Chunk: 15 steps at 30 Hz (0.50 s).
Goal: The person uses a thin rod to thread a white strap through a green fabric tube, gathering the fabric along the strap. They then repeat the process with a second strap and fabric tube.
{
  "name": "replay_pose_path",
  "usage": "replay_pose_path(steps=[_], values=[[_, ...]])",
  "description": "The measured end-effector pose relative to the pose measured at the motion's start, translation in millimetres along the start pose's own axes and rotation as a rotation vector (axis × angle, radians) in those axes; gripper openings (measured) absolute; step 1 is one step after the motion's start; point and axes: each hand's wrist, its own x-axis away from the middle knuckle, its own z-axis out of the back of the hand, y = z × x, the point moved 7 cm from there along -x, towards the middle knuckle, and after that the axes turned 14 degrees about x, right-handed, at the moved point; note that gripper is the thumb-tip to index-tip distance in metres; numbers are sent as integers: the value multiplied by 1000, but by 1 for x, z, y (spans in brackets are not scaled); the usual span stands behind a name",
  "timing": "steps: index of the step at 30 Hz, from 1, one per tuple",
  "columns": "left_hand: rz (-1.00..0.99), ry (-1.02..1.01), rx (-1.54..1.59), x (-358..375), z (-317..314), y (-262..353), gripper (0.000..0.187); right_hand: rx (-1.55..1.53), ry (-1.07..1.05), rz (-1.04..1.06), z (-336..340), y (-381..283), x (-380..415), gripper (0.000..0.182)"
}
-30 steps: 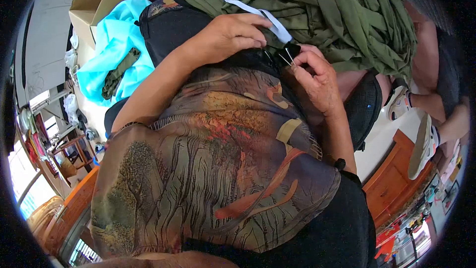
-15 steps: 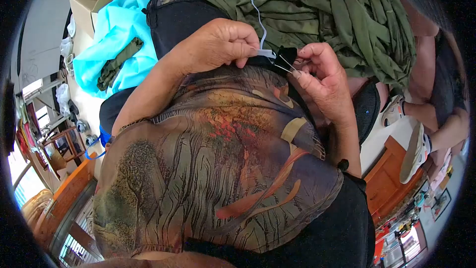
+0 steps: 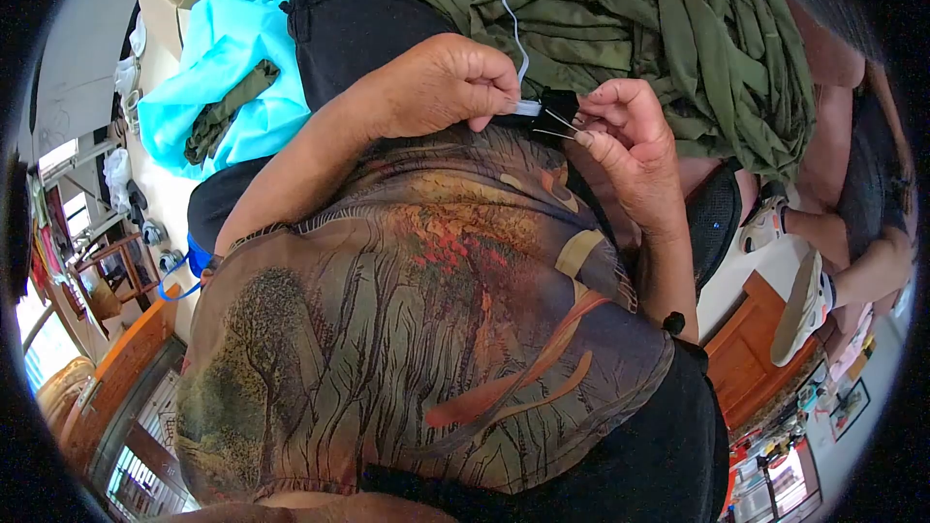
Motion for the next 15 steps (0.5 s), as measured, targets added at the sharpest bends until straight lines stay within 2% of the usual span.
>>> replay_pose_path(steps=[15], values=[[-31,24,-111,-4,-3,4,13,16,-33,-32,-10,1,-1,49]])
